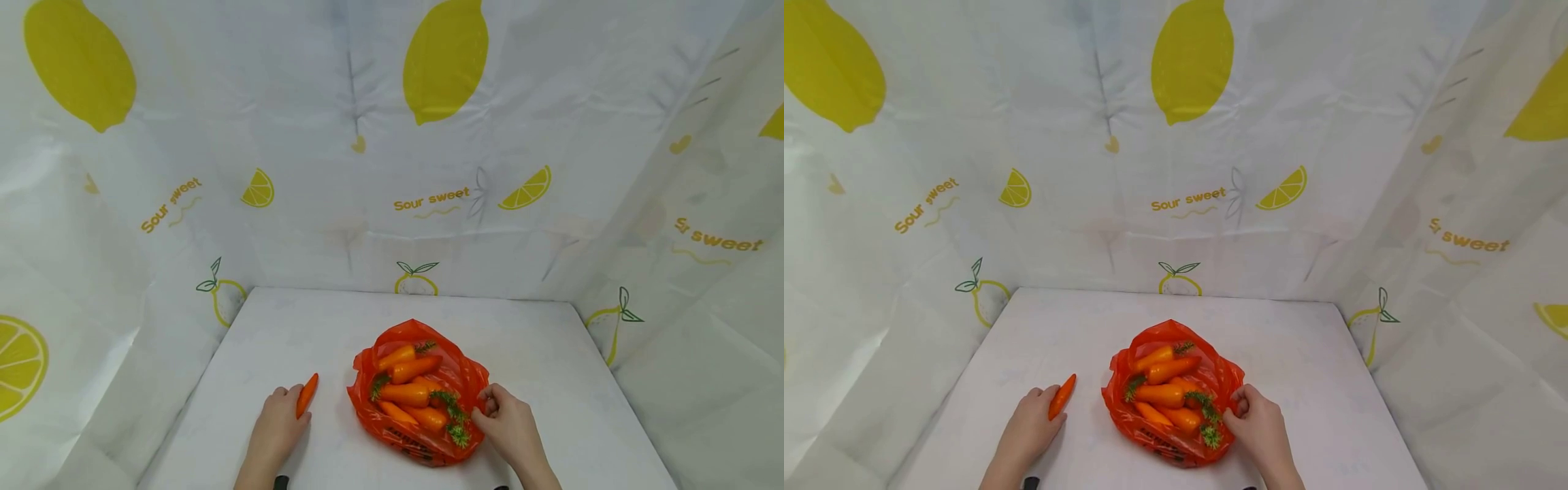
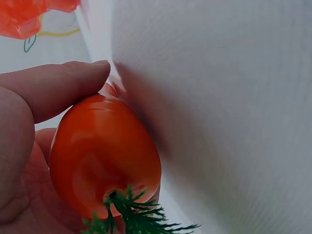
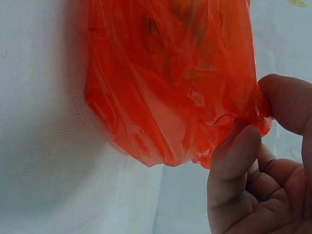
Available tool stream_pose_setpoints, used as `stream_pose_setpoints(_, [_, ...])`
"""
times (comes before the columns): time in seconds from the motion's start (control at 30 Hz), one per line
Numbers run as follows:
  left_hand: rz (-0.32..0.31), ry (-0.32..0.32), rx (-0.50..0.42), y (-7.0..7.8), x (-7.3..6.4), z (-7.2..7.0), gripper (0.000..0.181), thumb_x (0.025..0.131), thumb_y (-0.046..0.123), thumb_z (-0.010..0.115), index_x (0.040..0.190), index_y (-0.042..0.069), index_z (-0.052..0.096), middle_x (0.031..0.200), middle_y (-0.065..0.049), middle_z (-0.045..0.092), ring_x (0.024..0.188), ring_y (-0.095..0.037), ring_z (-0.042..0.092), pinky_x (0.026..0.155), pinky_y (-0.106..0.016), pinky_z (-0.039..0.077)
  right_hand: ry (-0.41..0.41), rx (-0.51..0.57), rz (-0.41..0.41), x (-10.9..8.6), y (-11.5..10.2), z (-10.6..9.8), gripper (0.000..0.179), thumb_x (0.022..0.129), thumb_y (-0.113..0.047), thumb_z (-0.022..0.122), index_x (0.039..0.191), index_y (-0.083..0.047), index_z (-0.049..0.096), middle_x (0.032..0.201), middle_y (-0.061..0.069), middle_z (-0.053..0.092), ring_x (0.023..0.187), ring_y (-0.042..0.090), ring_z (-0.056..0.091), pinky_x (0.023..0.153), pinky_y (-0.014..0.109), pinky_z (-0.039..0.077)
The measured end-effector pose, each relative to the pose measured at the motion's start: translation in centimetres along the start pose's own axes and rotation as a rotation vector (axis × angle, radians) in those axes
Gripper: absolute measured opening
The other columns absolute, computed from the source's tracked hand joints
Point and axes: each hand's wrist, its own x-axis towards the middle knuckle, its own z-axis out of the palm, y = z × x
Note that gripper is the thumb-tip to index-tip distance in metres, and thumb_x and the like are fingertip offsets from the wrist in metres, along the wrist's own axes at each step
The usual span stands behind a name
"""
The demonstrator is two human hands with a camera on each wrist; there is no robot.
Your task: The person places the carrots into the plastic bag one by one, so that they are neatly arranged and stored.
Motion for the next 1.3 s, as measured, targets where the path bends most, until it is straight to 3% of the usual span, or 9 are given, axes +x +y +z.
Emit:
stream_pose_setpoints(0.13, [0.006,0.027,-0.003,0.0,0.0,-0.6,0.054,0.088,0.022,0.083,0.135,0.002,0.066,0.107,-0.015,0.064,0.09,-0.025,0.058,0.086,-0.052,0.06,0.003,0.001,0.004,0.0,0.0,0.0,0.021,0.08,-0.017,0.078,0.096,-0.014,0.064,0.075,0.001,0.055,0.066,0.017,0.051,0.053,0.024,0.042])
stream_pose_setpoints(0.4, [0.094,0.143,-0.034,0.3,0.2,-3.0,0.053,0.088,0.019,0.082,0.135,0.001,0.065,0.107,-0.017,0.065,0.088,-0.027,0.059,0.081,-0.051,0.059,0.006,-0.002,0.0,0.0,-0.1,-0.1,0.02,0.081,-0.017,0.078,0.095,-0.014,0.064,0.075,0.001,0.055,0.065,0.016,0.051,0.053,0.024,0.042])
stream_pose_setpoints(0.57, [0.119,0.168,-0.041,1.0,0.7,-4.4,0.054,0.09,0.022,0.082,0.137,0.002,0.064,0.111,-0.018,0.065,0.09,-0.027,0.059,0.082,-0.051,0.06,0.008,-0.002,-0.003,0.1,0.0,-0.1,0.02,0.08,-0.017,0.078,0.095,-0.015,0.064,0.074,0.0,0.055,0.065,0.016,0.051,0.053,0.024,0.042])
stream_pose_setpoints(0.93, [0.225,0.228,-0.073,4.7,1.4,-6.7,0.053,0.092,0.023,0.08,0.14,0.008,0.063,0.111,-0.015,0.065,0.093,-0.026,0.06,0.08,-0.048,0.062,0.007,0.002,0.003,0.0,-0.1,0.0,0.021,0.081,-0.016,0.079,0.096,-0.014,0.064,0.075,0.001,0.055,0.065,0.016,0.051,0.053,0.024,0.042])
stream_pose_setpoints(1.3, [0.345,0.257,-0.055,8.6,1.8,-6.8,0.052,0.091,0.023,0.082,0.14,0.014,0.064,0.112,-0.01,0.064,0.095,-0.024,0.058,0.082,-0.043,0.062,-0.001,0.012,0.015,0.0,-0.2,0.1,0.021,0.081,-0.016,0.078,0.096,-0.013,0.065,0.075,0.001,0.056,0.064,0.017,0.051,0.052,0.024,0.043])
